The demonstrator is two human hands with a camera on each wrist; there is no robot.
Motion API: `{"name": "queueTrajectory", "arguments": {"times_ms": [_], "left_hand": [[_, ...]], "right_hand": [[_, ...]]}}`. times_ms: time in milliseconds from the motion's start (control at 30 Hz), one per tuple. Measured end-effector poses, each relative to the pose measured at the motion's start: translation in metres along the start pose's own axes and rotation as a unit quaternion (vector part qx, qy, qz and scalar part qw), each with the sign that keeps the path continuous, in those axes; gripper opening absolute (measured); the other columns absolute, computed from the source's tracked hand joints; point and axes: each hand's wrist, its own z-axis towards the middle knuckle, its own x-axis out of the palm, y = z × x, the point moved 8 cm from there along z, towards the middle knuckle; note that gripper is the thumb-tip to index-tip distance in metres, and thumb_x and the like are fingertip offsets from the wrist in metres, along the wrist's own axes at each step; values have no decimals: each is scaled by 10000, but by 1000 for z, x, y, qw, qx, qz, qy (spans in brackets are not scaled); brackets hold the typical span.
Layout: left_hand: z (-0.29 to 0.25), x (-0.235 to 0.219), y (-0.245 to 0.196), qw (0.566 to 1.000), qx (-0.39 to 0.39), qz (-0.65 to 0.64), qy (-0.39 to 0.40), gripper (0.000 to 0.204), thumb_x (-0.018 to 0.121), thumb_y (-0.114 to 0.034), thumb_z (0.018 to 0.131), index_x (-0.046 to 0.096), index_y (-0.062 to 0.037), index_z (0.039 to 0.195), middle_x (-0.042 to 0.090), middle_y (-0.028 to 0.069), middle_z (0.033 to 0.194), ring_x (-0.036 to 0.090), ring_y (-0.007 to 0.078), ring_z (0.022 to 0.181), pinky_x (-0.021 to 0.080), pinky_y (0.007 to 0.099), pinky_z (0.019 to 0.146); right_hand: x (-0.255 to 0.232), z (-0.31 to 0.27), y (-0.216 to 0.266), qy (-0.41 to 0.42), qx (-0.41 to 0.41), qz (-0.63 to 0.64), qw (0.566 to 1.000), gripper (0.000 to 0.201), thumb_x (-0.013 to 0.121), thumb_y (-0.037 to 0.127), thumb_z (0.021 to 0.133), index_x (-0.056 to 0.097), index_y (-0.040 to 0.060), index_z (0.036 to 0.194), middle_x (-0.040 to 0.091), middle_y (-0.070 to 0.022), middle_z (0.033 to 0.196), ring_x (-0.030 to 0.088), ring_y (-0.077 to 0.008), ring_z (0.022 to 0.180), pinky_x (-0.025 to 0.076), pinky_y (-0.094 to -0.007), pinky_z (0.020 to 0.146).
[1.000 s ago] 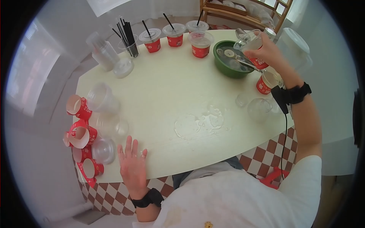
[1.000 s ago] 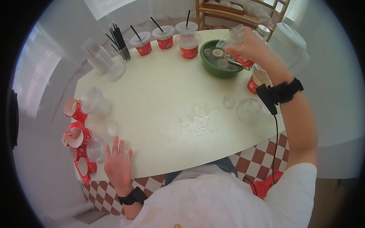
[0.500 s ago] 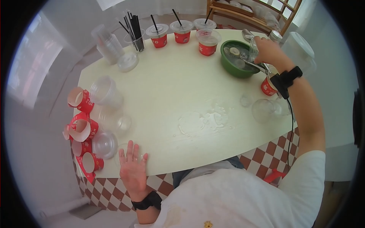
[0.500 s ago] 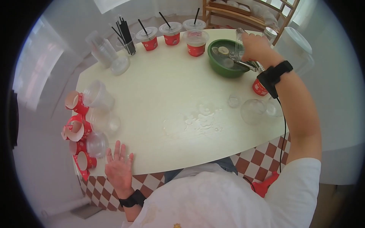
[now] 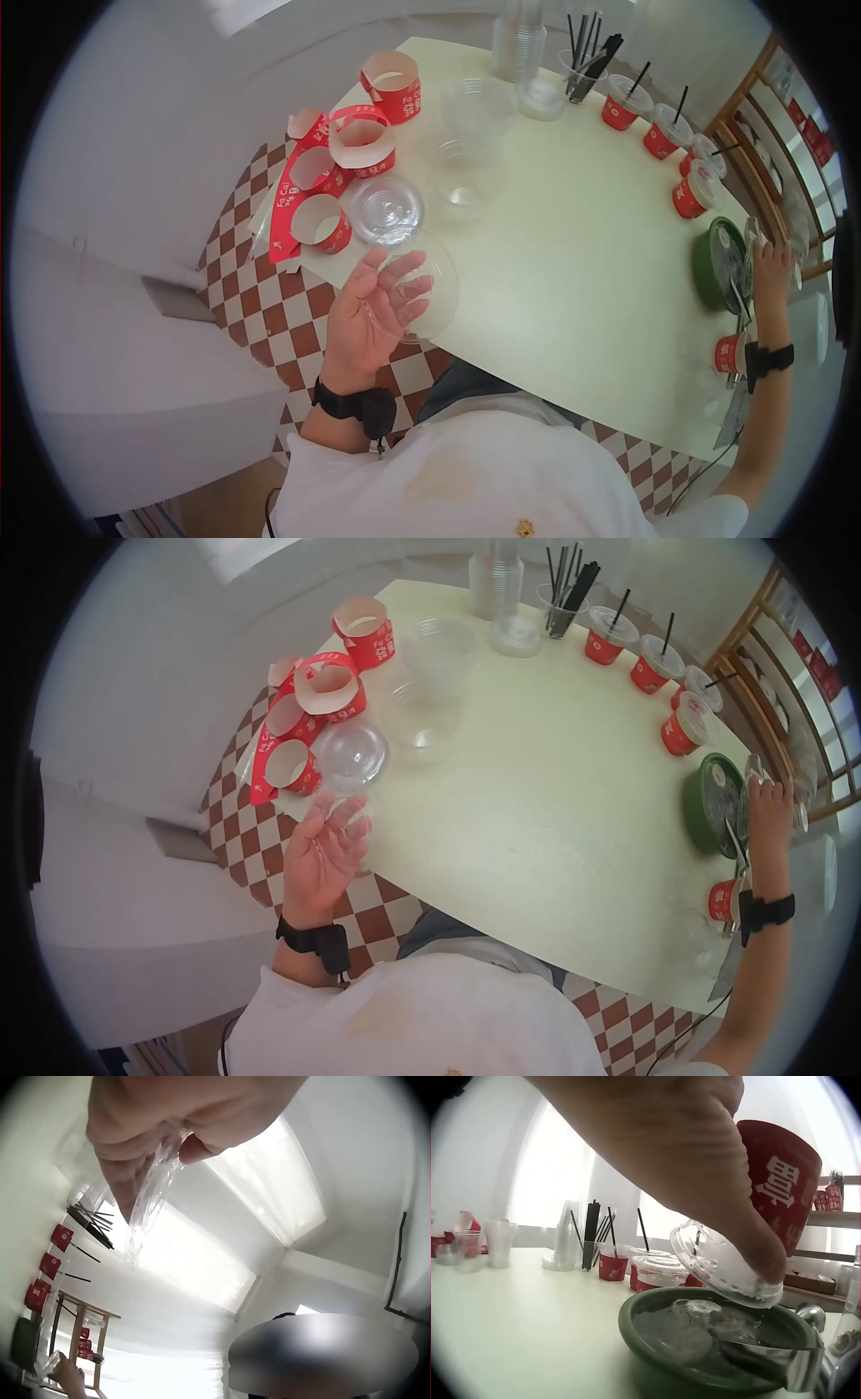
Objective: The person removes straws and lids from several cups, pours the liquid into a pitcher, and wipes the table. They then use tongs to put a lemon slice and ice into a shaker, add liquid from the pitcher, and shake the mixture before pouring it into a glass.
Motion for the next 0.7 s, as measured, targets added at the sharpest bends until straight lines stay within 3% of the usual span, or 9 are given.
{"name": "queueTrajectory", "arguments": {"times_ms": [33, 100, 200, 267, 367, 500, 567, 600, 700], "left_hand": [[1, 0, -10, 1000, 23, 4, 17, 332, 433, -122, 901, 432, -105, 1232, 496, 202, 1215, 559, 317, 1036, 499, 380, 855], [-8, -3, -57, 955, 194, 189, -123, 375, 453, -137, 913, 384, -69, 1275, 549, 155, 1100, 577, 179, 837, 502, 268, 678], [-11, -17, -120, 858, 336, 344, -181, 411, 462, -85, 904, 327, -5, 1284, 538, 155, 1110, 570, 154, 845, 491, 249, 729], [-8, -25, -146, 795, 375, 409, -247, 440, 463, -69, 903, 294, 32, 1297, 532, 157, 1128, 564, 145, 853, 482, 254, 764], [13, -50, -157, 760, 304, 494, -293, 459, 472, -53, 900, 286, 59, 1304, 514, 161, 1172, 556, 146, 926, 455, 263, 834], [26, -70, -159, 672, 314, 586, -325, 405, 443, -83, 914, 356, 47, 1288, 519, 143, 1161, 535, 152, 1029, 446, 254, 840], [27, -72, -159, 646, 305, 618, -329, 419, 459, -84, 908, 357, 47, 1293, 515, 144, 1167, 523, 165, 1061, 449, 264, 843], [27, -69, -156, 673, 318, 582, -326, 409, 461, -67, 903, 362, 54, 1281, 515, 138, 1171, 524, 162, 1049, 449, 266, 846], [17, -38, -144, 722, 362, 508, -299, 353, 475, -28, 886, 411, 49, 1225, 535, 106, 1112, 539, 138, 941, 467, 256, 784]], "right_hand": [[-15, 3, 0, -42, 12, -18, 999, 375, 497, 101, 786, 461, 68, 1158, 508, -74, 986, 495, -216, 959, 327, -400, 1005], [-50, 1, -7, -110, 40, -57, 991, 376, 497, 98, 789, 455, 65, 1161, 511, -76, 994, 496, -216, 974, 322, -399, 1012], [-17, 0, -2, 0, -14, -21, 1000, 397, 498, 100, 790, 441, 68, 1182, 510, -77, 1025, 492, -214, 1010, 312, -390, 1024], [-42, 3, -5, -43, 22, -35, 998, 409, 491, 95, 794, 429, 67, 1197, 506, -76, 1040, 487, -216, 1030, 309, -386, 1026], [-35, 2, -7, -44, 28, -32, 998, 462, 511, 84, 779, 404, 71, 1228, 497, -70, 1061, 480, -216, 1045, 318, -380, 1015], [-39, 0, -22, -37, 82, 30, 995, 731, 655, 44, 654, 336, 103, 1309, 464, -69, 1167, 443, -251, 1109, 316, -389, 998], [-68, -4, -21, 20, 97, 41, 994, 795, 713, 97, 623, 327, 103, 1318, 498, -73, 1103, 471, -234, 1080, 330, -375, 985], [-74, -7, -23, 49, 106, 46, 992, 829, 742, 123, 608, 323, 103, 1322, 514, -75, 1070, 485, -226, 1066, 336, -368, 978], [-85, -7, -45, -64, 198, 159, 965, 894, 787, 156, 577, 318, 84, 1335, 515, -98, 1140, 492, -268, 1084, 358, -387, 964]]}}
